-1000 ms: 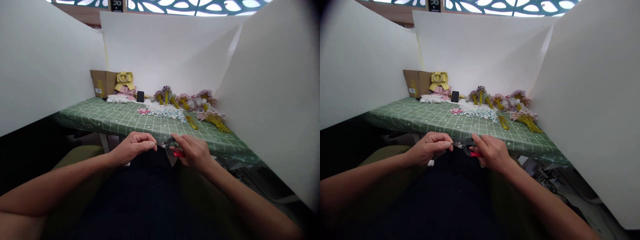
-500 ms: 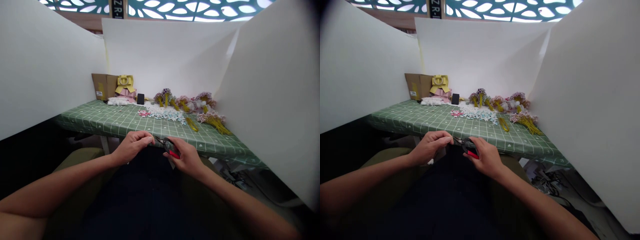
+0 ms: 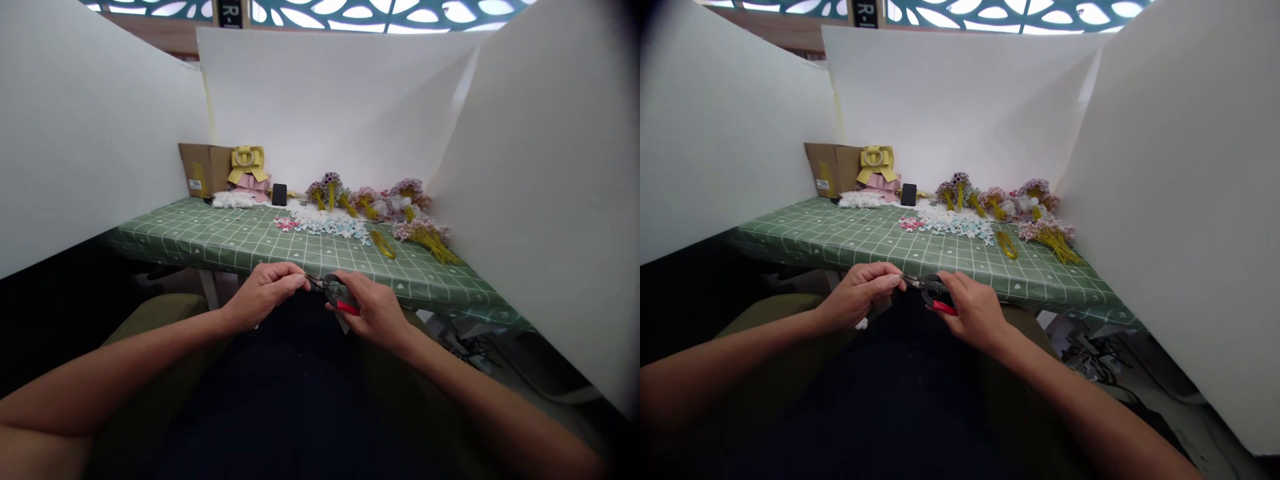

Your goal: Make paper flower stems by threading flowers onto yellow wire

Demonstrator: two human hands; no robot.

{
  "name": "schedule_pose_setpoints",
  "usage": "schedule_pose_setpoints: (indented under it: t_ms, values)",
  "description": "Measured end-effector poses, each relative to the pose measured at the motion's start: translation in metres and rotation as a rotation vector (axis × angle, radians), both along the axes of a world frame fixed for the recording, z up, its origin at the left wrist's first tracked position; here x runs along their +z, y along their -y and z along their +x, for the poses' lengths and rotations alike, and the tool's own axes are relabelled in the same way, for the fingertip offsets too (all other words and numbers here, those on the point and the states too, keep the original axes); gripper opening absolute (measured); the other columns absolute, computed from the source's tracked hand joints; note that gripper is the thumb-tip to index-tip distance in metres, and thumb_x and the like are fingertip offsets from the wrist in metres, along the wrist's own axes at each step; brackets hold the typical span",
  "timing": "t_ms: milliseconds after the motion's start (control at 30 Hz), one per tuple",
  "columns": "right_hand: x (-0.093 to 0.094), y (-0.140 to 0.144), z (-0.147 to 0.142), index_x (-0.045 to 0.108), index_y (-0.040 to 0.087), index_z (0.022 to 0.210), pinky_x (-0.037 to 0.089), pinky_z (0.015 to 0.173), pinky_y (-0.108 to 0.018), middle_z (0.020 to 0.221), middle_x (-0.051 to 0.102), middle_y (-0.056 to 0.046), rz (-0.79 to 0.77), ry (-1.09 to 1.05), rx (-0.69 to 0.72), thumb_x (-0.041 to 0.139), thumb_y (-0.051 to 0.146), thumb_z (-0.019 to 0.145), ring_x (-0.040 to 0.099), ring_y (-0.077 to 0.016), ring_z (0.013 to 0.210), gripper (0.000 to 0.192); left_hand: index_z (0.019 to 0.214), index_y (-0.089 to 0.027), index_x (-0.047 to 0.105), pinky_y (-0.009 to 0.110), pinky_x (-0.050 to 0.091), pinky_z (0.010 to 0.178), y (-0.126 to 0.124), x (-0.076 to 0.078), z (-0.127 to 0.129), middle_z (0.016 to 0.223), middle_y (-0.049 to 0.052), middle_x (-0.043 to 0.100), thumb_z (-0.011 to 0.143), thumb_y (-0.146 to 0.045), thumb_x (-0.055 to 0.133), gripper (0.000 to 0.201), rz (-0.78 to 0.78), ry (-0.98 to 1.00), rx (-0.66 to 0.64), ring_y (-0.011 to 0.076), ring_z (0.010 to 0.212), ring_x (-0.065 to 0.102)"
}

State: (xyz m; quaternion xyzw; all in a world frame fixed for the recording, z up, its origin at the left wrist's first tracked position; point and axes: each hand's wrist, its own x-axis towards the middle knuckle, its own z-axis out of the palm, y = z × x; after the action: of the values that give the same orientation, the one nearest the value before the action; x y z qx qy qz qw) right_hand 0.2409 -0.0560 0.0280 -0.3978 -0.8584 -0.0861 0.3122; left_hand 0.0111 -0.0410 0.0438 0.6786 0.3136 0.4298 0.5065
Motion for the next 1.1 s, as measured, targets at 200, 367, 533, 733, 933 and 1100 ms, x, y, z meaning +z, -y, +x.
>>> schedule_pose_setpoints:
  t_ms: [200,367,533,733,933,1100]
  values:
    - [-0.010,0.000,-0.004,0.053,0.015,0.120,0.049,0.068,-0.029,0.100,0.068,-0.012,0.036,0.014,-0.081,0.058,0.040,0.086,0.066,-0.0233,0.086,0.042,0.080,-0.015,0.066,0.022,0.040,0.066,-0.003,-0.003,-0.001,0.073,0.001,0.062,0.088,-0.029,0.051,0.023,0.387,-0.203,0.202,0.0107,0.069,0.052]
    - [-0.009,-0.001,-0.009,0.058,0.013,0.116,0.047,0.067,-0.030,0.095,0.069,-0.012,-0.060,-0.024,-0.146,0.060,0.043,0.084,0.066,-0.0234,0.081,0.044,0.086,-0.015,0.067,0.023,0.040,0.067,-0.008,-0.007,0.001,0.074,0.001,0.062,0.090,-0.031,0.048,0.025,0.443,-0.242,0.257,0.0117,0.069,0.053]
    - [-0.002,0.000,-0.011,0.063,0.017,0.104,0.044,0.064,-0.027,0.081,0.067,-0.004,-0.299,-0.166,-0.018,0.058,0.048,0.085,0.061,-0.0170,0.068,0.036,0.091,-0.015,0.068,0.022,0.038,0.061,-0.006,-0.005,0.002,0.069,0.000,0.057,0.090,-0.034,0.048,0.027,0.297,-0.161,0.159,0.0109,0.064,0.047]
    - [-0.003,0.002,-0.012,0.061,0.017,0.106,0.043,0.064,-0.027,0.082,0.066,-0.005,-0.289,-0.176,-0.013,0.059,0.046,0.084,0.059,-0.0170,0.069,0.036,0.092,-0.015,0.065,0.021,0.032,0.053,-0.005,-0.007,0.003,0.064,-0.002,0.047,0.090,-0.036,0.050,0.026,0.208,-0.087,0.103,0.0084,0.057,0.039]
    - [-0.003,0.003,-0.013,0.062,0.017,0.101,0.041,0.063,-0.026,0.078,0.065,-0.002,-0.366,-0.227,0.024,0.057,0.045,0.086,0.057,-0.0150,0.066,0.032,0.094,-0.015,0.063,0.021,0.034,0.053,-0.004,-0.010,0.004,0.061,-0.003,0.047,0.090,-0.032,0.049,0.023,0.237,-0.110,0.123,0.0084,0.056,0.041]
    - [-0.005,0.004,-0.015,0.061,0.017,0.100,0.042,0.064,-0.027,0.078,0.064,-0.003,-0.361,-0.224,-0.002,0.058,0.046,0.085,0.056,-0.0156,0.067,0.033,0.093,-0.015,0.062,0.021,0.035,0.055,-0.004,-0.011,0.005,0.059,-0.004,0.046,0.090,-0.031,0.049,0.021,0.234,-0.109,0.135,0.0077,0.056,0.042]
